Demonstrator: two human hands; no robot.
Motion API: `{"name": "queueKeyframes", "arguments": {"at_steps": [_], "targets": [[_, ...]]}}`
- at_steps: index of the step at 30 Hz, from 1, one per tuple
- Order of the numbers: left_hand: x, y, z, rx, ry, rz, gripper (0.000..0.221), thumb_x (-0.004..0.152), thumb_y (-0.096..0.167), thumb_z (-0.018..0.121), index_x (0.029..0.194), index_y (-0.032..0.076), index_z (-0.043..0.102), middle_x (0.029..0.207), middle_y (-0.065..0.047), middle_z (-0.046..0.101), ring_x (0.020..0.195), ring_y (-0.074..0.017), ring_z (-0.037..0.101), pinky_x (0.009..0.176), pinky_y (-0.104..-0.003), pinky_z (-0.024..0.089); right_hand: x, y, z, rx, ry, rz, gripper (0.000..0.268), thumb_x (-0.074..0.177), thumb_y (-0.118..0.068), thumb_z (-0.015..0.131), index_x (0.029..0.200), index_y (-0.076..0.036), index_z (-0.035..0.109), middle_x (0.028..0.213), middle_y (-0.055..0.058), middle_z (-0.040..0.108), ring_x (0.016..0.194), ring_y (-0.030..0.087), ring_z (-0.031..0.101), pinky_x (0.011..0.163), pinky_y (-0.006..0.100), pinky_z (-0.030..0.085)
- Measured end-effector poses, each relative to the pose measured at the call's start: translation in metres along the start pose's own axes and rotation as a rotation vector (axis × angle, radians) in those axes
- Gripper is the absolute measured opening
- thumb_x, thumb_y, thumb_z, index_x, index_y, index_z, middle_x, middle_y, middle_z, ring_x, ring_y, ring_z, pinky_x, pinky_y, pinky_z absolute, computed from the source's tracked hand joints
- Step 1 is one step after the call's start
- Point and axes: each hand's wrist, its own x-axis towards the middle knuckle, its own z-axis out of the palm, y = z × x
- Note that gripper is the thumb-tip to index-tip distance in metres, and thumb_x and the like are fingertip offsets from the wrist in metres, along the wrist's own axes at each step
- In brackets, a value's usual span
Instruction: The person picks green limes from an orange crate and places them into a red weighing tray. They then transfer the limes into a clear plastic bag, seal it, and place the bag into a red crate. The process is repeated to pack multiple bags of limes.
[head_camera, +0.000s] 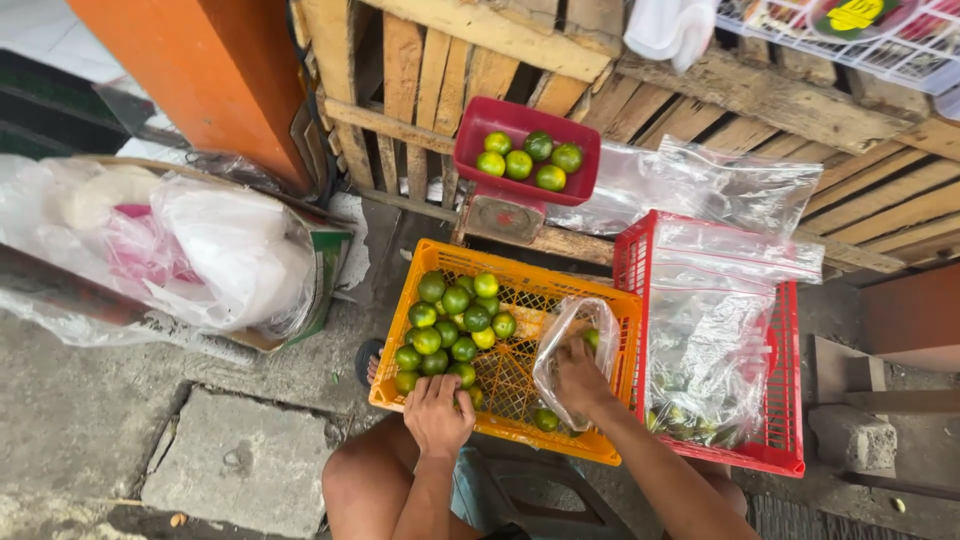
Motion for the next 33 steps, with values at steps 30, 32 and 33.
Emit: {"name": "queueKeyframes", "arguments": {"at_steps": [30,32,33], "targets": [[-0.001,0.002,0.0,0.003,0.01,-0.018,0.01,0.079,0.017,0.058,0.08,0.016,0.068,0.076,0.0,0.068,0.075,-0.0232,0.058,0.06,-0.036,0.044,-0.012,-0.023,0.02,-0.592,-0.516,-0.602,0.052,0.092,0.003,0.068,0.142,-0.006,0.054,0.153,0.019,0.04,0.146,0.043,0.028,0.119,0.06,0.028],[0.001,0.0,0.003,0.005,0.015,-0.02,0.009,0.077,0.017,0.059,0.08,0.017,0.068,0.075,0.0,0.067,0.075,-0.0233,0.058,0.059,-0.036,0.044,-0.023,-0.047,-0.015,-0.416,-0.498,-0.483,0.05,0.094,-0.005,0.068,0.141,-0.009,0.053,0.147,0.013,0.044,0.14,0.035,0.037,0.117,0.053,0.037],[-0.001,0.0,0.004,0.003,0.013,-0.027,0.009,0.075,0.018,0.06,0.08,0.018,0.067,0.074,0.001,0.066,0.075,-0.0233,0.058,0.059,-0.037,0.043,-0.029,-0.057,-0.031,-0.239,-0.485,-0.358,0.048,0.095,-0.014,0.068,0.14,-0.011,0.052,0.141,0.007,0.048,0.135,0.028,0.047,0.115,0.045,0.045]]}}
